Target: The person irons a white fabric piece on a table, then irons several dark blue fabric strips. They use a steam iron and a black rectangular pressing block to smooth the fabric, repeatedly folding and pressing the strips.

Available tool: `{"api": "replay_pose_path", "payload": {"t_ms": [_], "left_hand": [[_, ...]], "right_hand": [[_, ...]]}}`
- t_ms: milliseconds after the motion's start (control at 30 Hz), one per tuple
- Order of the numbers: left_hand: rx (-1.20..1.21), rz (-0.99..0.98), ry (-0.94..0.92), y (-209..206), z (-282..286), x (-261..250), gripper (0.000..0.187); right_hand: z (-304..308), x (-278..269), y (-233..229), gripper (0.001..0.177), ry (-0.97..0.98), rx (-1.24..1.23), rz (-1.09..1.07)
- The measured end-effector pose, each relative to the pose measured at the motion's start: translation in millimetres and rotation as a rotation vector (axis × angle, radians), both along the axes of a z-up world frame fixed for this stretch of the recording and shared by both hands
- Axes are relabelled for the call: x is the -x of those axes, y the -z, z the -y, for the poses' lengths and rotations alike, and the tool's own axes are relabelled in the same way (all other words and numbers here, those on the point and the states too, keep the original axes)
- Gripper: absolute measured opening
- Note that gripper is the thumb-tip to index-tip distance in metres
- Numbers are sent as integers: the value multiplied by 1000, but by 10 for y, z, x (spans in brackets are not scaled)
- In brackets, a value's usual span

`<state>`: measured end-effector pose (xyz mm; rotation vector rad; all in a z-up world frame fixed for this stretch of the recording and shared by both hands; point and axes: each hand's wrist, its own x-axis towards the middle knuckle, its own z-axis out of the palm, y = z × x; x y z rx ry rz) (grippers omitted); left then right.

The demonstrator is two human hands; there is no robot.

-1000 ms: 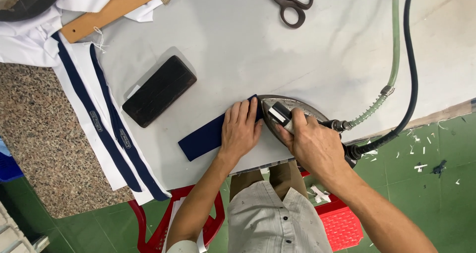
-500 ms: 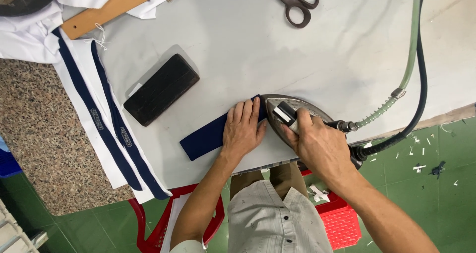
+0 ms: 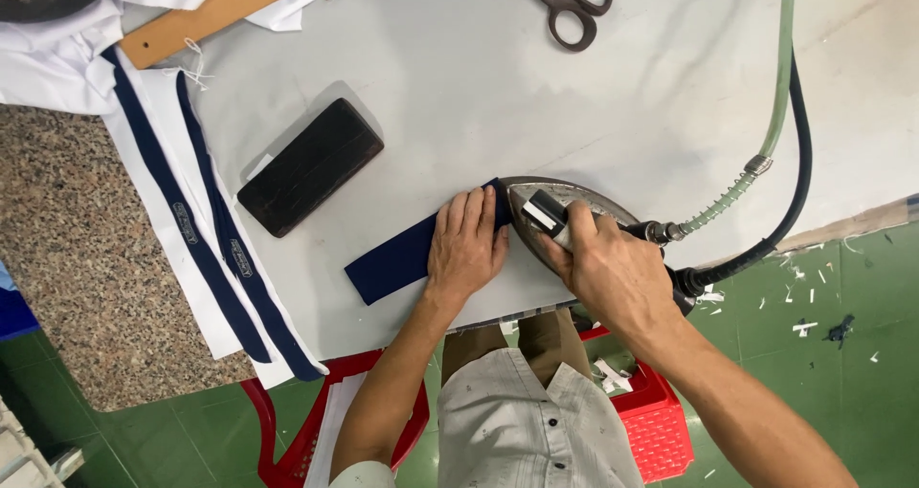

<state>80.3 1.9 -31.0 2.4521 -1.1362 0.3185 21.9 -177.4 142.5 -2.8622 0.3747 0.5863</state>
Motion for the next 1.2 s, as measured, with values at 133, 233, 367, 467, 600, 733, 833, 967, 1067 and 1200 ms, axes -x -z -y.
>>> {"api": "replay_pose_path", "payload": {"t_ms": [133,233,367,467,600,733,833,967,1067,1200], "left_hand": [[4,9,1,45,-8,26,53],[11,14,-11,29,-10,154,52],[12,-13,-90,-178,31,393,57],[14,-24,-182,-201,54,564,59],[23,-67,-243,-117,30,680,57],[41,-71,-290,-82,48,752,54],[41,-81,-337,-86,86,835,54],[50,-101,-352,-173,91,822,52],[79,-79,-362,-152,93,807,51],[126,-67,-374,-146,50,832,50]], "right_hand": [[9,-120,115,47,47,-5,-43],[19,-336,221,51,54,20,-30],[21,-681,300,49,8,95,54],[15,-714,399,54,-24,8,177],[54,-279,113,61,-244,37,573],[154,-23,-73,83,-554,238,363],[216,-255,-69,82,-540,180,221],[93,-842,290,63,-177,-165,82],[-68,-976,250,59,-296,27,80],[-159,-1020,199,52,-527,52,169]]}}
